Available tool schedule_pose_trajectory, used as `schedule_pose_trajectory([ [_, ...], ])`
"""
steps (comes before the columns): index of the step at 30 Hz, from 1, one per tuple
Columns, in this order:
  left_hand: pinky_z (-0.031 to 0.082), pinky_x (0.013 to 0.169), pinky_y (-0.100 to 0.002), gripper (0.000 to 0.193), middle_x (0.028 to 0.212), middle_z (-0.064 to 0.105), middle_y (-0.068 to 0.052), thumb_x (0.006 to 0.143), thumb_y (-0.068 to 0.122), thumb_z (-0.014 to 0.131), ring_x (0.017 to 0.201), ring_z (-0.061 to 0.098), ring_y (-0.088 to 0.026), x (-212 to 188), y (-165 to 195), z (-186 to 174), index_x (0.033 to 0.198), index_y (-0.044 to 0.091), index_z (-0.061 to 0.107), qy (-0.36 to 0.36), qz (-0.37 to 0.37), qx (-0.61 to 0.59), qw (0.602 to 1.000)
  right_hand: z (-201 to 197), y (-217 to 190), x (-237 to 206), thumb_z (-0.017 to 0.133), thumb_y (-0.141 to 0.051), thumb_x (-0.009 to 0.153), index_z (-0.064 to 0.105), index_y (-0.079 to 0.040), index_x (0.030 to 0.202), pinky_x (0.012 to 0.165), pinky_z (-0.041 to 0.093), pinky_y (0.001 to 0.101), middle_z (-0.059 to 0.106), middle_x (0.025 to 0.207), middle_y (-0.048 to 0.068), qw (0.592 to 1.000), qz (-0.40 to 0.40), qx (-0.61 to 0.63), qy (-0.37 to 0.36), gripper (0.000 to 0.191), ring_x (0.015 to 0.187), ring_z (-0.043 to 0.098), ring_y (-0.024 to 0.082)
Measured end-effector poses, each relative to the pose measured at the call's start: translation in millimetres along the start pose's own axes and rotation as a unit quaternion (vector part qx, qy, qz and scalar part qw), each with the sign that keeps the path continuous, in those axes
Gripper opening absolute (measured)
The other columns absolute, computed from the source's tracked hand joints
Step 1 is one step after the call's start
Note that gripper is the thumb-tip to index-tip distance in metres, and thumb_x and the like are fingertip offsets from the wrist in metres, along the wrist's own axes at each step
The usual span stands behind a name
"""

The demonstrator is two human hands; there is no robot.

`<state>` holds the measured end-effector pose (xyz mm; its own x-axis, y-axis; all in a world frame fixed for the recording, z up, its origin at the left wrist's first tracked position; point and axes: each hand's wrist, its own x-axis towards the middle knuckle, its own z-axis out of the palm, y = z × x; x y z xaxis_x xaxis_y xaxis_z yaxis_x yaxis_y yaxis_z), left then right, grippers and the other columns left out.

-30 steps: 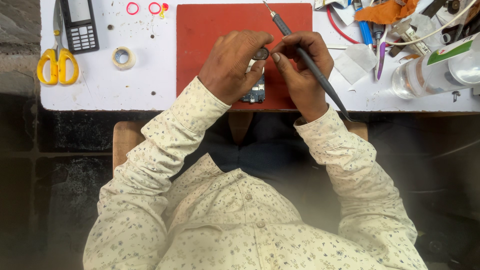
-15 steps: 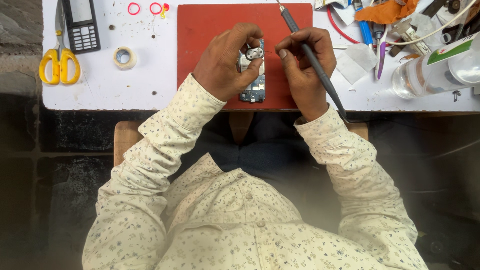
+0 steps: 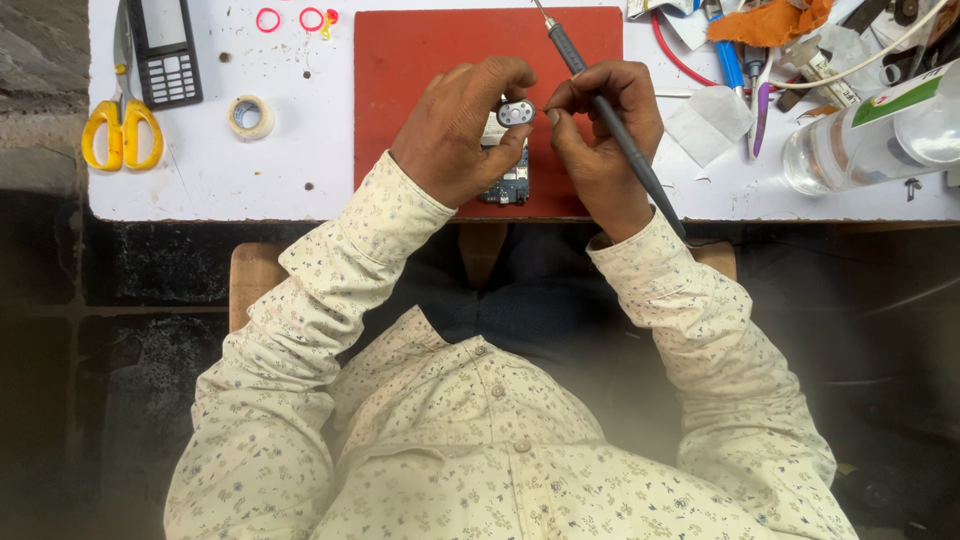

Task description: The person repairs a disassembled mobile phone at a workbench. They hold the phone's mainboard and use a soldering iron to work on the board, reposition small components and the camera module, and turn the board over to solder different sides.

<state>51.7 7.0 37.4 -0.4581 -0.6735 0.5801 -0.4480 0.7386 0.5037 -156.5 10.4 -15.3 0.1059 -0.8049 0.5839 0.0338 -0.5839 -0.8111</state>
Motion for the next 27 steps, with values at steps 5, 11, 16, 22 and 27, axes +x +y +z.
schedule_pose_trajectory([
  [5,0.056,0.086,-0.038,0.045,0.102,0.068,-0.007,0.092,0.005,0.080,0.096,0.069,-0.021,-0.7,-3.1,0.6,0.126,0.009,0.051,-0.005,-0.010,-0.018,1.000,0.6,1.7,-1.4,0.061,0.020,0.100,0.048,-0.004,0.125,0.094,0.061,0.0266,0.061,0.113,0.010,1.000,0.009,0.011,0.010,0.037,0.099,0.068,0.014],
  [11,0.055,0.083,-0.039,0.027,0.100,0.066,-0.009,0.093,0.006,0.079,0.093,0.068,-0.025,-5.8,-1.5,1.0,0.111,0.006,0.059,-0.024,-0.025,-0.038,0.999,-1.8,-1.6,-1.2,0.058,0.010,0.107,0.050,-0.004,0.127,0.088,0.060,0.0261,0.065,0.102,0.011,0.999,-0.001,0.010,0.050,0.026,0.093,0.068,0.015],
  [16,0.052,0.086,-0.043,0.017,0.101,0.066,-0.010,0.092,0.009,0.076,0.095,0.066,-0.029,-18.2,13.1,17.0,0.102,0.004,0.063,-0.025,-0.025,-0.027,0.999,-12.9,-14.7,-1.2,0.053,-0.011,0.113,0.052,0.000,0.136,0.083,0.064,0.0305,0.073,0.099,0.013,0.994,0.034,0.020,0.099,0.025,0.087,0.074,0.019],
  [22,0.050,0.084,-0.043,0.015,0.102,0.065,-0.010,0.090,0.009,0.075,0.096,0.063,-0.029,-21.7,19.6,34.5,0.102,0.003,0.066,-0.034,0.009,0.026,0.999,-33.0,-57.9,-46.3,0.055,-0.012,0.116,0.059,0.007,0.139,0.090,0.063,0.0295,0.073,0.104,0.016,0.989,0.077,-0.071,0.108,0.031,0.095,0.073,0.019],
  [27,0.050,0.079,-0.042,0.012,0.095,0.063,-0.009,0.088,0.010,0.079,0.088,0.061,-0.028,-21.4,17.8,43.7,0.091,0.003,0.070,-0.067,0.014,0.069,0.995,-36.0,-81.1,-75.3,0.063,0.000,0.107,0.066,0.010,0.124,0.090,0.059,0.0281,0.073,0.108,0.017,0.976,0.114,-0.158,0.097,0.020,0.097,0.072,0.019],
])
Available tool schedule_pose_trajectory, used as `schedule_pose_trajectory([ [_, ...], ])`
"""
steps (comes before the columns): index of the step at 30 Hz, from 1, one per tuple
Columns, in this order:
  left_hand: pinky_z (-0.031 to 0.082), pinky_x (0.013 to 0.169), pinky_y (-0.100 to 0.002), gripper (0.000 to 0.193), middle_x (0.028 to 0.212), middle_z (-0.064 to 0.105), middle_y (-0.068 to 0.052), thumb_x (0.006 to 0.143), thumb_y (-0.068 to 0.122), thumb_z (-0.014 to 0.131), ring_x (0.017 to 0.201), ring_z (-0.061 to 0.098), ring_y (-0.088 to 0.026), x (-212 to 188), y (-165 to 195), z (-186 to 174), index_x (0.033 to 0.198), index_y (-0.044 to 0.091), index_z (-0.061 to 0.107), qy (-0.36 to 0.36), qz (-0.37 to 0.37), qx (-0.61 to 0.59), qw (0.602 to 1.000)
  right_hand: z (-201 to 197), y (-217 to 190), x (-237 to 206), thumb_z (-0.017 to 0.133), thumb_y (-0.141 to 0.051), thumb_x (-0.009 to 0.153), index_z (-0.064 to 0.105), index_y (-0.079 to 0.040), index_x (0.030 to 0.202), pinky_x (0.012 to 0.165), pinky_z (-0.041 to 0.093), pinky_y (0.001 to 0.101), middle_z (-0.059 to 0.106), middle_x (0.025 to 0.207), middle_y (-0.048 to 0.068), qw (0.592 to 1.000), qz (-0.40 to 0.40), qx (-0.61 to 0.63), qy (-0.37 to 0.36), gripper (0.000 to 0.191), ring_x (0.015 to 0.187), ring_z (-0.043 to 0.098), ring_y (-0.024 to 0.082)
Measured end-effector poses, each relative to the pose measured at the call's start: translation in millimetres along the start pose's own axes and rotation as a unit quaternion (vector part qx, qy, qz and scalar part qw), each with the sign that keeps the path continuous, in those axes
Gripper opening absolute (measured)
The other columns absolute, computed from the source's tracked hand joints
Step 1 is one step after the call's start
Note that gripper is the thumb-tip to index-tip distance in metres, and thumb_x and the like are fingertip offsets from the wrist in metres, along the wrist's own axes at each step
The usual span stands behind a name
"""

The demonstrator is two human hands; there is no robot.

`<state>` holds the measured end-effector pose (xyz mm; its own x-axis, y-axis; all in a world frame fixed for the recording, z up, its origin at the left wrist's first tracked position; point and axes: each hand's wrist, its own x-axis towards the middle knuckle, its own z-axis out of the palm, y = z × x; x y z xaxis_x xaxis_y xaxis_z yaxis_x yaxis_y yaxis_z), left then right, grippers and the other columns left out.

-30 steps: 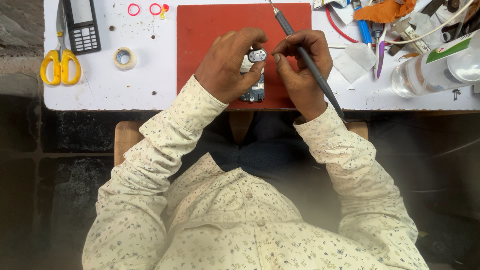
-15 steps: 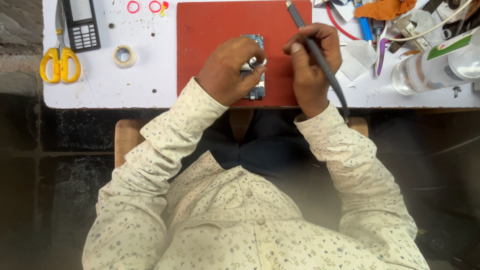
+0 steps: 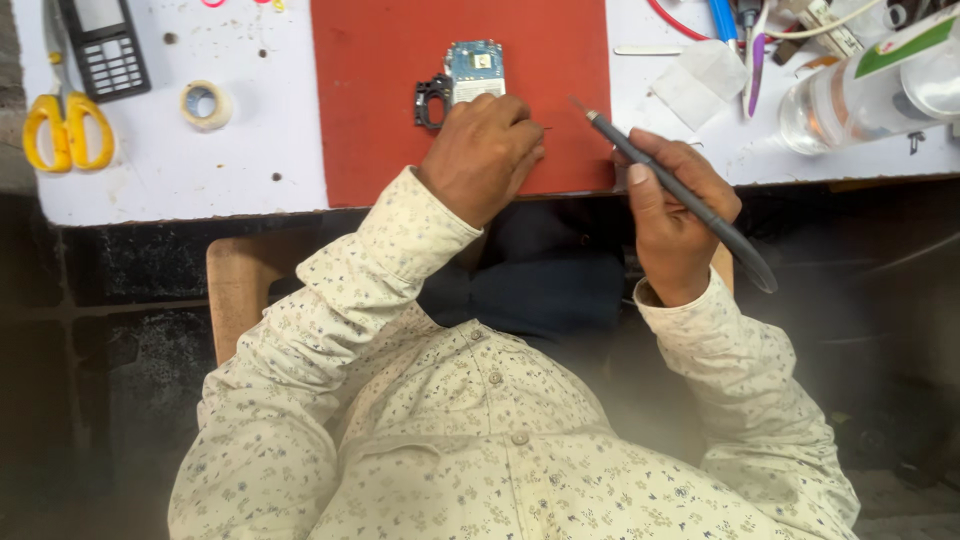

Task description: The person repairs a disassembled mobile phone at a workbench. They hold the phone's mainboard and use a soldering iron to work on the board, reposition small components and the camera module, and turn the board over to solder different sides.

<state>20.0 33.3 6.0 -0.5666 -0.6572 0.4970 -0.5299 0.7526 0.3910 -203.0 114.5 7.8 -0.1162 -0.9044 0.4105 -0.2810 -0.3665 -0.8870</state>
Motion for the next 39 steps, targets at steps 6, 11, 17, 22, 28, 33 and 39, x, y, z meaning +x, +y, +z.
schedule_pose_trajectory([
  [6,0.050,0.077,-0.041,0.012,0.094,0.063,-0.008,0.087,0.011,0.081,0.086,0.062,-0.026,-3.7,-0.3,2.4,0.090,0.004,0.072,0.002,-0.013,0.006,1.000,6.2,0.6,-3.0,0.067,0.007,0.102,0.067,0.010,0.119,0.099,0.062,0.0304,0.075,0.110,0.020,1.000,-0.012,-0.012,0.010,0.016,0.099,0.076,0.022],
  [11,0.050,0.077,-0.041,0.012,0.094,0.065,-0.009,0.086,0.011,0.082,0.086,0.062,-0.026,-3.9,3.0,5.4,0.089,0.003,0.073,0.016,-0.026,0.002,1.000,6.0,-0.8,-5.3,0.066,0.007,0.100,0.066,0.010,0.114,0.087,0.063,0.0276,0.075,0.113,0.021,1.000,-0.004,-0.005,0.017,0.015,0.092,0.075,0.019],
  [17,0.052,0.075,-0.041,0.014,0.091,0.066,-0.010,0.087,0.012,0.082,0.083,0.063,-0.025,-2.6,3.9,10.1,0.088,0.002,0.073,0.021,-0.048,0.000,0.999,7.0,-0.9,-6.9,0.067,0.006,0.102,0.067,0.010,0.116,0.098,0.062,0.0311,0.074,0.103,0.018,0.998,-0.050,-0.034,0.016,0.015,0.091,0.076,0.018],
  [22,0.053,0.074,-0.040,0.014,0.091,0.066,-0.010,0.086,0.012,0.082,0.084,0.063,-0.024,-2.4,3.3,11.8,0.089,0.001,0.074,0.022,-0.052,-0.003,0.998,7.9,-1.5,-7.0,0.068,0.005,0.104,0.068,0.009,0.118,0.109,0.058,0.0352,0.076,0.100,0.017,0.997,-0.058,-0.040,0.014,0.015,0.086,0.075,0.017],
  [28,0.054,0.075,-0.040,0.013,0.091,0.067,-0.010,0.087,0.012,0.082,0.085,0.065,-0.024,-3.1,2.5,14.1,0.090,0.002,0.075,0.015,-0.062,-0.001,0.998,8.2,-4.0,-6.4,0.070,0.000,0.104,0.069,0.010,0.118,0.088,0.063,0.0262,0.077,0.098,0.018,0.997,-0.036,-0.064,0.013,0.017,0.082,0.076,0.016],
  [33,0.054,0.077,-0.040,0.012,0.091,0.067,-0.011,0.087,0.012,0.081,0.085,0.065,-0.024,-3.9,3.0,14.9,0.089,0.002,0.075,0.024,-0.055,-0.001,0.998,8.4,-4.4,-8.6,0.069,-0.002,0.106,0.069,0.010,0.119,0.081,0.062,0.0219,0.077,0.103,0.019,0.999,-0.025,-0.045,0.016,0.018,0.087,0.077,0.018],
  [39,0.054,0.076,-0.041,0.012,0.091,0.067,-0.010,0.088,0.012,0.081,0.085,0.065,-0.024,-2.9,3.3,14.7,0.087,0.001,0.075,0.019,-0.058,-0.007,0.998,9.6,-2.4,-9.3,0.069,-0.002,0.107,0.068,0.011,0.120,0.082,0.063,0.0227,0.076,0.106,0.020,0.999,-0.024,-0.034,0.021,0.018,0.090,0.077,0.019],
])
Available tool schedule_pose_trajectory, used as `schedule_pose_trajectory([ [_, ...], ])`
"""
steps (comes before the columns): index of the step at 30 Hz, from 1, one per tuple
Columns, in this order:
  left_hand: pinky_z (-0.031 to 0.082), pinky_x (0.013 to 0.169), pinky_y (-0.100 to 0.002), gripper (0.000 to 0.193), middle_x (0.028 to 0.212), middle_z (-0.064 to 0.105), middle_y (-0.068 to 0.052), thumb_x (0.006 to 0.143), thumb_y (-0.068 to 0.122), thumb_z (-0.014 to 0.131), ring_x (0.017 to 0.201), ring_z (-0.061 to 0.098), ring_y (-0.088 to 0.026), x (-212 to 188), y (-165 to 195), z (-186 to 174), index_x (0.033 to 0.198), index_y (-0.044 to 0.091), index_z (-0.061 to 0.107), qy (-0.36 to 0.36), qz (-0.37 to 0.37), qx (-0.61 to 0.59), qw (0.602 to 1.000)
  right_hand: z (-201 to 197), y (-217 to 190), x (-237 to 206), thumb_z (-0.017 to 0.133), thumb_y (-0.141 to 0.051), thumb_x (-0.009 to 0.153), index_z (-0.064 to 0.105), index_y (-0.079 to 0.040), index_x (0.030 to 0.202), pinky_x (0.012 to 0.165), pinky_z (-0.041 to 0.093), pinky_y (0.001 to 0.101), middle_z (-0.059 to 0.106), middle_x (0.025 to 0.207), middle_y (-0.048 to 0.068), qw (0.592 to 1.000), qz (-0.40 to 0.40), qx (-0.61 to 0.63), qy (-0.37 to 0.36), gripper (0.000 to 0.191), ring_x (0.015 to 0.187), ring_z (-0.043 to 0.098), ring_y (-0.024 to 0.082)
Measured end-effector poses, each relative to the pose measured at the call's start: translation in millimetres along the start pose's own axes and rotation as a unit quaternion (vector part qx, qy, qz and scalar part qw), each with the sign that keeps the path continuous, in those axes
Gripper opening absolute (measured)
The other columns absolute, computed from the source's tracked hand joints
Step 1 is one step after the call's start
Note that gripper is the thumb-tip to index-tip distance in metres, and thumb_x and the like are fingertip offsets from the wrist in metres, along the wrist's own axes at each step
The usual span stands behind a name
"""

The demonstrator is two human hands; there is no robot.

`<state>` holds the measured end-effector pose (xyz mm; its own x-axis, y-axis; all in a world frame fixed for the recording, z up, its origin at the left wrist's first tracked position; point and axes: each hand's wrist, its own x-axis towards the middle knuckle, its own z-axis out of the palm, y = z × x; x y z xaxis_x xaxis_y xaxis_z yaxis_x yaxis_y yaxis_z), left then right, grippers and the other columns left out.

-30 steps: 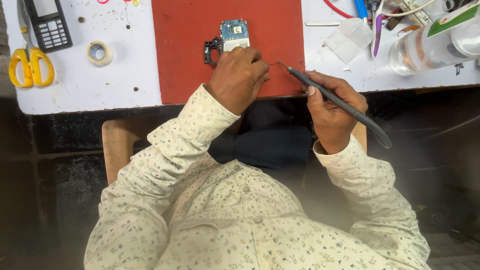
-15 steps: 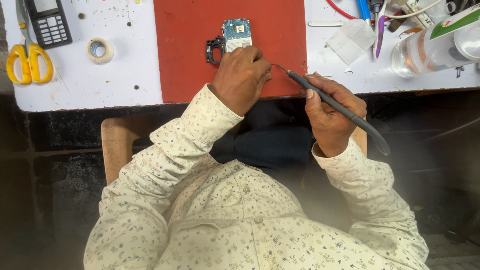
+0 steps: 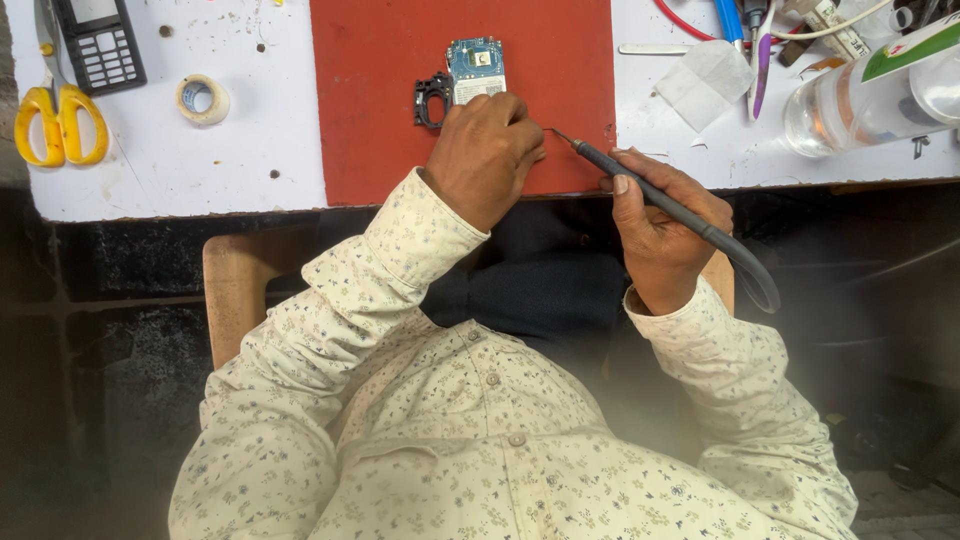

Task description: The person repairs a disassembled mobile phone at a workbench. They hold the phone's mainboard and use a soldering iron to work on the board, reposition small components and the camera module, and turn the board over to solder different sides.

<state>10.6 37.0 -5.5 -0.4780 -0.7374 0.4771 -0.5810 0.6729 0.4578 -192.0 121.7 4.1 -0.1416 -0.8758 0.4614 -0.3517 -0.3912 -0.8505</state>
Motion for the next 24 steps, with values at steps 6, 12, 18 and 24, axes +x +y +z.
schedule_pose_trajectory([
  [6,0.054,0.076,-0.040,0.012,0.090,0.067,-0.010,0.087,0.012,0.082,0.084,0.065,-0.023,-0.1,-0.2,1.4,0.086,0.002,0.075,0.001,0.001,-0.001,1.000,-0.7,1.3,0.4,0.069,-0.002,0.106,0.069,0.011,0.119,0.079,0.062,0.0223,0.077,0.102,0.019,1.000,0.005,-0.001,0.002,0.018,0.088,0.077,0.019],
  [12,0.055,0.076,-0.040,0.012,0.091,0.067,-0.010,0.087,0.011,0.082,0.084,0.065,-0.023,-0.3,-0.6,2.6,0.086,0.002,0.075,0.001,0.003,0.004,1.000,-1.2,0.8,0.2,0.070,-0.003,0.106,0.069,0.010,0.119,0.076,0.061,0.0208,0.077,0.099,0.018,1.000,-0.002,-0.019,0.001,0.018,0.084,0.076,0.017],
  [18,0.055,0.076,-0.039,0.013,0.091,0.068,-0.011,0.086,0.012,0.082,0.085,0.065,-0.024,-0.1,-0.3,1.3,0.086,0.001,0.075,0.001,0.003,0.000,1.000,-2.3,-2.0,1.9,0.072,-0.003,0.105,0.072,0.008,0.118,0.065,0.053,0.0161,0.076,0.091,0.013,0.999,0.000,-0.052,0.000,0.017,0.064,0.067,0.009],
  [24,0.055,0.076,-0.040,0.012,0.090,0.067,-0.010,0.087,0.012,0.081,0.084,0.065,-0.024,0.9,0.0,-0.2,0.088,0.001,0.075,-0.012,-0.009,-0.003,1.000,0.7,-6.7,4.4,0.073,-0.002,0.103,0.073,0.008,0.113,0.064,0.053,0.0193,0.074,0.084,0.012,0.998,-0.001,-0.064,0.005,0.014,0.063,0.064,0.009],
])
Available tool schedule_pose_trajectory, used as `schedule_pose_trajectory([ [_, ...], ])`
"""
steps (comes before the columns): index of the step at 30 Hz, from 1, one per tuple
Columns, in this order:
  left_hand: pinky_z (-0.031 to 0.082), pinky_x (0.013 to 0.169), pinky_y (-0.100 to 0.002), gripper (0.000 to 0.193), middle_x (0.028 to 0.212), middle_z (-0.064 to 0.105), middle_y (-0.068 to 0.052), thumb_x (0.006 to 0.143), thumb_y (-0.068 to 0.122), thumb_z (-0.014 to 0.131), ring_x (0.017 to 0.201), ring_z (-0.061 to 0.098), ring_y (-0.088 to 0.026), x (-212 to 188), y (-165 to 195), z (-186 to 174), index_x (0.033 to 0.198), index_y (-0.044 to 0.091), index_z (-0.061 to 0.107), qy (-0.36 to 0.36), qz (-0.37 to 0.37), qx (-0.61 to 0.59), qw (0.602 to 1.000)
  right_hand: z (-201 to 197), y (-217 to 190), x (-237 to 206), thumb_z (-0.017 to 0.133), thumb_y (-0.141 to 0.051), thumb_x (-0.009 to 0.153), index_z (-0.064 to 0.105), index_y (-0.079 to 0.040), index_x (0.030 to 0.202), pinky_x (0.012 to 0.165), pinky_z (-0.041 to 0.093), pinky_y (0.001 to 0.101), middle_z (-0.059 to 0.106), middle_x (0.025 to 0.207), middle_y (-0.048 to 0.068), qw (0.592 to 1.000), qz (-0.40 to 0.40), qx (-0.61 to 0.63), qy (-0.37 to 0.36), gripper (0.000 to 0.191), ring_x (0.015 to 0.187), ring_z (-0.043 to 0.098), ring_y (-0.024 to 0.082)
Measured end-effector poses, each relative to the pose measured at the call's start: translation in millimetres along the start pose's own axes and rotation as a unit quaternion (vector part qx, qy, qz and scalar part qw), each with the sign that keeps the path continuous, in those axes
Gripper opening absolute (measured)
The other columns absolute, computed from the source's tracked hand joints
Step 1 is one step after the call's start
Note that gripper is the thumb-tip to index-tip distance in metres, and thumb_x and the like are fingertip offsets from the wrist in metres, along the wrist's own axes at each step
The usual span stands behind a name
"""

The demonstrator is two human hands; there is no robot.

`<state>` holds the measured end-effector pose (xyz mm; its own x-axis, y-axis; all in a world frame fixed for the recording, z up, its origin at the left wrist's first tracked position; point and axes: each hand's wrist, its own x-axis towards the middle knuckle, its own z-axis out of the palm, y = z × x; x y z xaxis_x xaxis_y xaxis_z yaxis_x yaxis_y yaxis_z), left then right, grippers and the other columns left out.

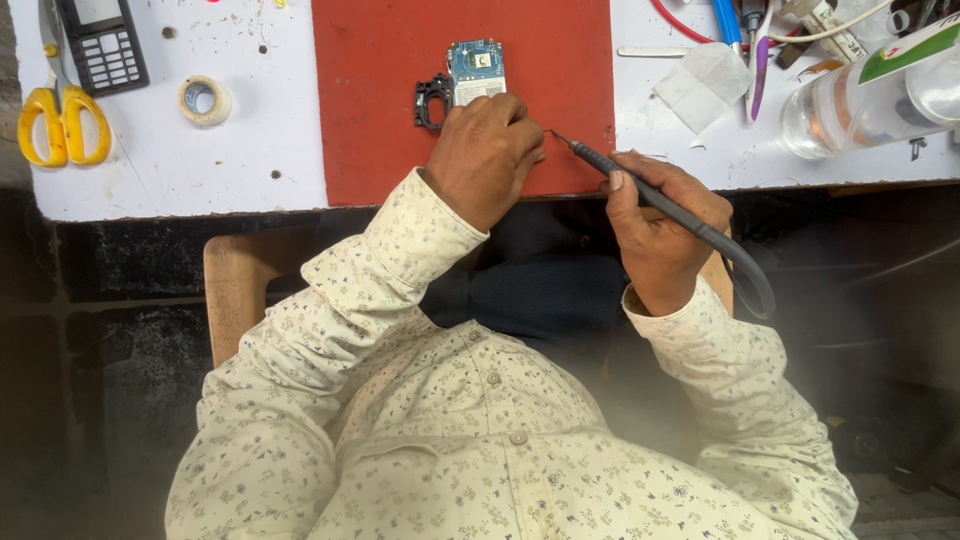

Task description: The person repairs a disassembled mobile phone at a workbench. They hold the phone's mainboard and use a soldering iron to work on the board, reposition small components and the camera module, and turn the board over to solder different sides.

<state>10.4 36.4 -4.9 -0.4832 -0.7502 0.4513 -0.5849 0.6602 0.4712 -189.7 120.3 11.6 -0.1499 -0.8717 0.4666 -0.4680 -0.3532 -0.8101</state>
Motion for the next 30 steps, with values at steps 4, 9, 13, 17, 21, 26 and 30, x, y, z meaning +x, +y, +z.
schedule_pose_trajectory([
  [4,0.054,0.077,-0.041,0.011,0.091,0.067,-0.011,0.087,0.011,0.080,0.086,0.065,-0.025,-0.6,-0.2,-0.1,0.090,0.001,0.075,-0.001,-0.004,-0.004,1.000,2.6,-2.8,1.9,0.074,-0.001,0.102,0.073,0.007,0.109,0.062,0.054,0.0187,0.074,0.082,0.012,1.000,-0.015,-0.013,0.005,0.011,0.065,0.066,0.011],
  [9,0.054,0.079,-0.041,0.010,0.091,0.067,-0.011,0.088,0.010,0.079,0.087,0.065,-0.026,-1.4,-1.0,1.9,0.090,0.001,0.075,-0.008,-0.011,-0.004,1.000,3.5,-4.4,2.8,0.074,0.001,0.101,0.072,0.006,0.106,0.069,0.057,0.0216,0.076,0.092,0.015,0.999,-0.033,-0.029,0.006,0.007,0.071,0.071,0.013],
  [13,0.054,0.079,-0.042,0.010,0.091,0.067,-0.011,0.088,0.010,0.079,0.086,0.065,-0.026,-2.5,-1.8,3.2,0.089,0.001,0.075,-0.007,-0.012,-0.007,1.000,3.3,-3.0,2.2,0.073,0.002,0.099,0.072,0.007,0.104,0.067,0.057,0.0218,0.076,0.091,0.015,0.999,-0.028,-0.036,0.008,0.007,0.070,0.071,0.014],
  [17,0.053,0.079,-0.042,0.010,0.090,0.066,-0.011,0.088,0.010,0.079,0.085,0.065,-0.026,-3.4,-1.9,2.1,0.087,0.001,0.074,-0.003,-0.015,-0.013,1.000,3.7,-0.8,1.5,0.074,0.002,0.101,0.072,0.006,0.105,0.070,0.058,0.0218,0.077,0.094,0.016,0.999,-0.033,-0.023,0.009,0.007,0.072,0.072,0.014],
  [21,0.053,0.077,-0.041,0.010,0.091,0.066,-0.011,0.088,0.009,0.079,0.086,0.065,-0.026,-6.4,-3.6,-3.4,0.088,0.001,0.074,0.001,-0.019,-0.031,0.999,4.6,0.0,1.2,0.074,0.002,0.100,0.072,0.007,0.105,0.068,0.057,0.0215,0.077,0.094,0.016,0.999,-0.030,-0.034,0.013,0.007,0.072,0.072,0.014],
  [26,0.052,0.078,-0.041,0.010,0.093,0.066,-0.009,0.088,0.010,0.079,0.088,0.065,-0.026,-7.6,-5.7,-4.9,0.089,0.002,0.074,-0.012,-0.021,-0.028,0.999,4.7,2.1,2.6,0.074,0.001,0.099,0.072,0.008,0.105,0.065,0.054,0.0214,0.075,0.086,0.014,1.000,-0.011,-0.026,0.013,0.009,0.068,0.069,0.013],
  [30,0.052,0.080,-0.041,0.011,0.094,0.066,-0.009,0.087,0.011,0.080,0.090,0.065,-0.026,-5.7,-5.8,-2.8,0.089,0.003,0.074,-0.003,-0.017,-0.034,0.999,2.4,6.0,2.8,0.072,0.000,0.103,0.071,0.009,0.108,0.068,0.057,0.0207,0.074,0.088,0.014,1.000,0.006,0.011,0.007,0.010,0.074,0.071,0.014],
])
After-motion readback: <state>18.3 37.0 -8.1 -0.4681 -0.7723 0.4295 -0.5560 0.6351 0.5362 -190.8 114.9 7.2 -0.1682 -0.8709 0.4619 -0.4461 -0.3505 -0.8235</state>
